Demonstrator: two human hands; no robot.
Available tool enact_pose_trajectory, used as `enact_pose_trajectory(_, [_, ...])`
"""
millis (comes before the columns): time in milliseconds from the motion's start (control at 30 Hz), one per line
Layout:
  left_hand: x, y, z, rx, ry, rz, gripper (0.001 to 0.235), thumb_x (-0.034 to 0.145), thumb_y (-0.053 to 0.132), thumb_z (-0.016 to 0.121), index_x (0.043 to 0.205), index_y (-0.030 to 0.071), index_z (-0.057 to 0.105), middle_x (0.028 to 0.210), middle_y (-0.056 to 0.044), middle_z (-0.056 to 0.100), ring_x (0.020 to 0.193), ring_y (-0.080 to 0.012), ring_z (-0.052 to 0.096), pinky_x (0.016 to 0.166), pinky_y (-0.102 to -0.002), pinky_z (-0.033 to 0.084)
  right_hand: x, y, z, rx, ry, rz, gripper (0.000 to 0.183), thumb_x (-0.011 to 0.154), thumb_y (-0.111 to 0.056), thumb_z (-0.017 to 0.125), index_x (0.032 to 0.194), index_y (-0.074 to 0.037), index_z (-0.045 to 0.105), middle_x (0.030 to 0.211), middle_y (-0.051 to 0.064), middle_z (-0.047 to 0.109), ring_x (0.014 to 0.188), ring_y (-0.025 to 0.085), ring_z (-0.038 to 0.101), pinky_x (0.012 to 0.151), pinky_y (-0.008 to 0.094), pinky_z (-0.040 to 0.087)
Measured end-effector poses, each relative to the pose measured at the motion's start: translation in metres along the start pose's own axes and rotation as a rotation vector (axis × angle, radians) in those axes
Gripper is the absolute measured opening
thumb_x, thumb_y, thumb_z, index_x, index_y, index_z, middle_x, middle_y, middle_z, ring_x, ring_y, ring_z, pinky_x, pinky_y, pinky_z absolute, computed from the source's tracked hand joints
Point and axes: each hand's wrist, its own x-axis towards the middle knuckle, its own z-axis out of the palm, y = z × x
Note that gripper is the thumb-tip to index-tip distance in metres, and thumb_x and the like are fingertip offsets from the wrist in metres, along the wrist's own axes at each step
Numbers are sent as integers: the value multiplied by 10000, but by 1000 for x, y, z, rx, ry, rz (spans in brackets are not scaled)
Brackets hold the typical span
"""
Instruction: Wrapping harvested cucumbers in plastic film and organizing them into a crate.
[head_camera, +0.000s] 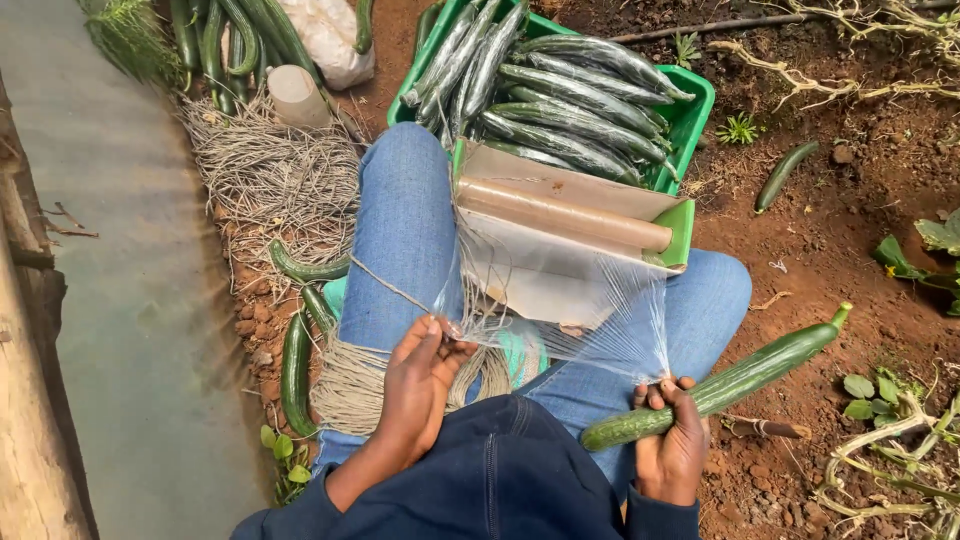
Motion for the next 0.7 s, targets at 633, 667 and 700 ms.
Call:
enact_pose_trajectory(633, [-9,13,0,469,-185,202,242,976,267,495,976,59,619,870,-80,633,807,-190,666,743,-336,599,-5,6,167,-349,-626,-233,322,966,-257,578,1206,-135,401,1062,166,632,890,219,588,766,369,530])
enact_pose_trajectory(667, [-10,14,0,464,-180,209,242,976,267,495,976,59,619,870,-80,633,807,-190,666,743,-336,599,2,18,172,-352,-635,-231,322,966,-257,578,1206,-135,401,1062,166,632,890,219,588,766,369,530])
enact_pose_trajectory(700, [-10,16,1,482,-184,215,258,975,277,490,988,56,621,860,-83,634,807,-186,662,742,-332,604,10,29,176,-432,-554,-218,361,917,-298,616,1162,-114,425,1002,156,659,920,241,637,767,381,547])
